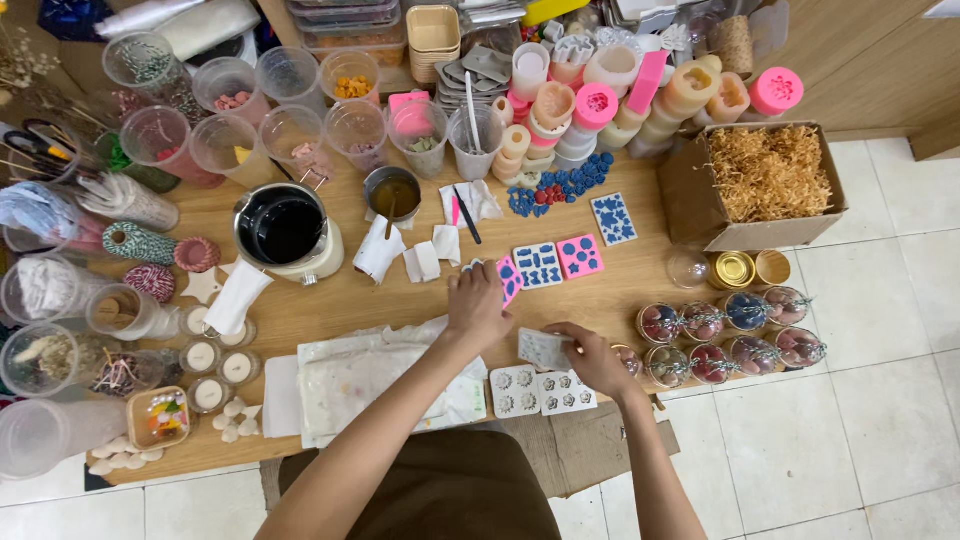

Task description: The person organizes various wax shapes and embeds into silicone molds by hand, placing small blue and pink wax items into the cavities.

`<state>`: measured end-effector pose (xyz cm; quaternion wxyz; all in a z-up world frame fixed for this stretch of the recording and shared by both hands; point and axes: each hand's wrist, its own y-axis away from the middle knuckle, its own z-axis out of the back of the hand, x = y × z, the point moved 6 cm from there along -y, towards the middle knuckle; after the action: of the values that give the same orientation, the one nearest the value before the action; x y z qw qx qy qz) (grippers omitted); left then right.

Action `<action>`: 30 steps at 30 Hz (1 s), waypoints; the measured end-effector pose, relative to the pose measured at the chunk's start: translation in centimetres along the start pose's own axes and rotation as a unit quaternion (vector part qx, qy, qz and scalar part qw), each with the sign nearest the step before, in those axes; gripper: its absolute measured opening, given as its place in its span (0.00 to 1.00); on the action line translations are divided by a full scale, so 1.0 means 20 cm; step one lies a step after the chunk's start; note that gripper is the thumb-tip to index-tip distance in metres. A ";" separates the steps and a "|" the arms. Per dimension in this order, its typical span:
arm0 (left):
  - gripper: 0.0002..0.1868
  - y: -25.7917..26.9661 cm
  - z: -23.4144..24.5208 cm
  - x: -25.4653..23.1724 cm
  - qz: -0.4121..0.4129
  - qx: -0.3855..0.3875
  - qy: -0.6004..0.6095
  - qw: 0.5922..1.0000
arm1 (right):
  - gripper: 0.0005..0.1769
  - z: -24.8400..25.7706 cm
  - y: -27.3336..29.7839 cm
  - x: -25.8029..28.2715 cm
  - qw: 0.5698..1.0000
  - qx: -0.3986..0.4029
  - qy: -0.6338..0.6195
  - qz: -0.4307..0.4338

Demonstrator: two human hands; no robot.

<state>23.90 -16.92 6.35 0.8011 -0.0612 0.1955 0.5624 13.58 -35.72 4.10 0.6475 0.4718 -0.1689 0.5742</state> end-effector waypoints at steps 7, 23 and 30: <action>0.34 0.40 0.48 0.21 0.152 0.102 0.354 0.917 | 0.23 -0.27 -0.38 -0.07 0.994 0.085 0.063 -0.013; 0.31 0.93 0.61 0.27 0.230 0.072 0.613 0.752 | 0.22 -0.34 -0.40 -0.12 0.959 0.043 0.278 0.043; 0.20 0.96 0.73 0.18 0.198 0.020 0.676 0.709 | 0.28 -0.18 -0.13 0.37 0.956 -0.147 0.196 0.159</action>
<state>10.71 -2.25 20.72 0.3260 -0.3687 0.7039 0.5122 16.89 -28.22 6.76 0.6305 0.2165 -0.1936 0.7199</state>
